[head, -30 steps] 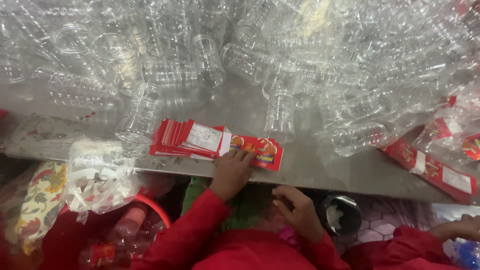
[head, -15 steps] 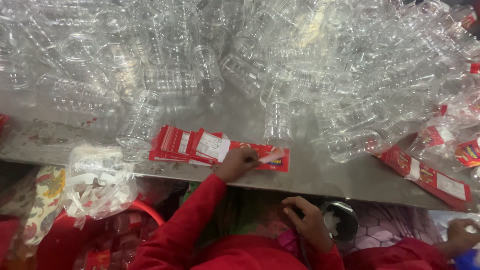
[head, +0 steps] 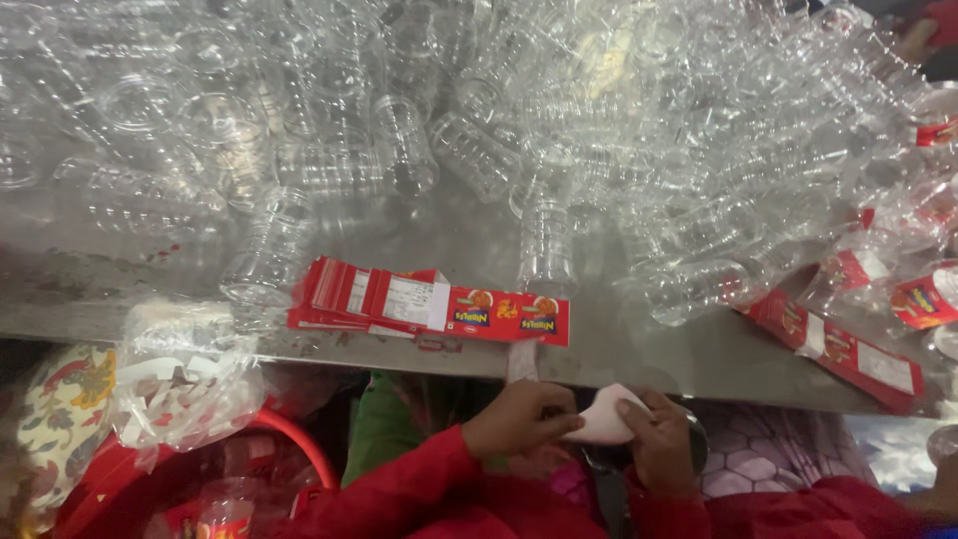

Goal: The person applies adhesive labels to empty plastic bottles by hand at a processing table.

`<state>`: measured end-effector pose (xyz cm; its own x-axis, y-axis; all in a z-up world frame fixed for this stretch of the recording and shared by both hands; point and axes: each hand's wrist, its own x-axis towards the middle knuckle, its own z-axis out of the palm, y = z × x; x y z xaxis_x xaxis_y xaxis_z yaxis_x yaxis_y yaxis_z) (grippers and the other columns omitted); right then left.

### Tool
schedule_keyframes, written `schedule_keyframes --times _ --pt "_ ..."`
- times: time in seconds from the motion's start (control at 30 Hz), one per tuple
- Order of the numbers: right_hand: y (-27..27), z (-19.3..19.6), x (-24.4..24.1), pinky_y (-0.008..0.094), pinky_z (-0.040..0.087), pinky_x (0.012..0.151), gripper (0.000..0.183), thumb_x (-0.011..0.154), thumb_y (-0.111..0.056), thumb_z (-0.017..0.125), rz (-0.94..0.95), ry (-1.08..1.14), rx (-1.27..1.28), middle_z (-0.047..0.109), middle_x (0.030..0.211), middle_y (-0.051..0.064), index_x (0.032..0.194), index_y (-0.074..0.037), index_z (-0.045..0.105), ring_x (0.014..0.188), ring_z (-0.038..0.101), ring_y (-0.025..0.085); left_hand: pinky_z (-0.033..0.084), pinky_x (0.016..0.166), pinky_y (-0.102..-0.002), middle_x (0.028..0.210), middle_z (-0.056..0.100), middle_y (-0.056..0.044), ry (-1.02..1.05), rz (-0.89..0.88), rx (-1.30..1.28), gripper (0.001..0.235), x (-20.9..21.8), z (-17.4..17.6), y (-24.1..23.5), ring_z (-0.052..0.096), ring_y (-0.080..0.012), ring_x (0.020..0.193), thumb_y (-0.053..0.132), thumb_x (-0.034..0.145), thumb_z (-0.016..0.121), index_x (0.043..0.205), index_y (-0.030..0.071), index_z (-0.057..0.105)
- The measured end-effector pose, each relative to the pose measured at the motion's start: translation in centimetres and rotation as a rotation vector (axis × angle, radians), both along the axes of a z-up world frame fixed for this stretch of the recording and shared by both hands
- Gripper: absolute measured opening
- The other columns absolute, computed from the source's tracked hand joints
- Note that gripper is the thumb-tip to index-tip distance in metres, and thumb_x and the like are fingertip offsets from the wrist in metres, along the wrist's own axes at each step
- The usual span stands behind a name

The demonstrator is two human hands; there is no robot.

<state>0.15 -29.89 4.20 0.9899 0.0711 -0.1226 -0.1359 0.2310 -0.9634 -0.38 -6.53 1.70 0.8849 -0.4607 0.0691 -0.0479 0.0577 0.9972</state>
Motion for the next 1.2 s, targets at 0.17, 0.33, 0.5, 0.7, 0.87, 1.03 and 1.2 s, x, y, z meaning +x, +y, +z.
schedule_keyframes --times 0.17,0.33,0.5,0.7,0.87,1.03,1.2 --pt "3.2 1.1 -0.1 0.03 0.056 0.076 0.03 0.086 -0.006 0.069 0.05 0.007 -0.407 0.078 0.097 0.01 0.115 0.003 0.071 0.085 0.07 0.018 0.044 0.062 -0.033 0.076 0.048 -0.008 -0.101 0.174 -0.112 0.023 -1.6 1.8 0.6 0.046 -0.0147 0.07 0.016 0.097 0.073 0.092 -0.002 0.061" --pt "5.1 2.6 0.0 0.034 0.056 0.077 0.029 0.082 -0.01 0.077 -0.01 -0.637 -0.945 0.074 0.096 0.012 0.109 0.0 0.072 0.088 0.07 0.021 0.052 0.064 -0.042 0.078 0.069 -0.019 -0.161 0.34 0.237 0.028 -1.3 2.2 1.2 0.068 -0.036 0.07 0.014 0.086 0.073 0.111 0.004 0.067" --pt "4.6 -0.6 0.1 0.037 0.056 0.075 0.02 0.083 -0.008 0.073 0.082 -0.808 -1.043 0.071 0.097 0.013 0.102 -0.001 0.073 0.088 0.068 0.025 0.054 0.074 -0.044 0.095 0.073 -0.021 -0.35 0.301 0.208 0.026 -1.2 1.2 1.1 0.07 -0.0378 0.086 0.009 0.093 0.066 0.118 0.005 0.071" --pt "1.6 -1.4 2.2 0.03 0.05 0.06 0.014 0.101 -0.008 0.063 -0.029 0.079 0.454 0.07 0.09 0.011 0.099 0.001 0.072 0.069 0.063 0.017 0.057 0.072 -0.042 0.096 0.071 -0.02 -0.176 0.311 0.092 0.031 -1.5 1.9 3.5 0.071 -0.0349 0.083 0.01 0.092 0.064 0.123 0.004 0.065" --pt "7.2 1.7 -0.7 0.027 0.052 0.062 0.018 0.086 -0.01 0.068 0.048 -0.56 -0.843 0.07 0.088 0.01 0.1 0.001 0.072 0.067 0.065 0.015 0.055 0.072 -0.044 0.092 0.073 -0.021 -0.235 0.32 0.246 0.025 -1.5 2.5 3.0 0.07 -0.0389 0.084 0.011 0.092 0.066 0.116 0.006 0.069" --pt "6.8 -1.1 -0.4 0.03 0.052 0.066 0.014 0.092 -0.013 0.063 -0.042 -0.583 -0.88 0.068 0.086 0.012 0.098 -0.002 0.072 0.074 0.064 0.019 0.054 0.073 -0.046 0.095 0.072 -0.022 -0.353 0.339 0.306 0.025 -2.0 3.0 3.1 0.069 -0.042 0.089 0.009 0.094 0.062 0.117 0.008 0.071" --pt "0.7 -5.9 3.1 0.03 0.049 0.065 0.014 0.107 -0.013 0.057 0.139 0.203 0.752 0.066 0.093 0.008 0.106 -0.001 0.065 0.074 0.06 0.015 0.053 0.068 -0.04 0.088 0.069 -0.022 -0.279 0.398 0.205 0.029 -1.8 2.3 4.9 0.069 -0.0349 0.078 0.008 0.094 0.064 0.123 0.004 0.066"
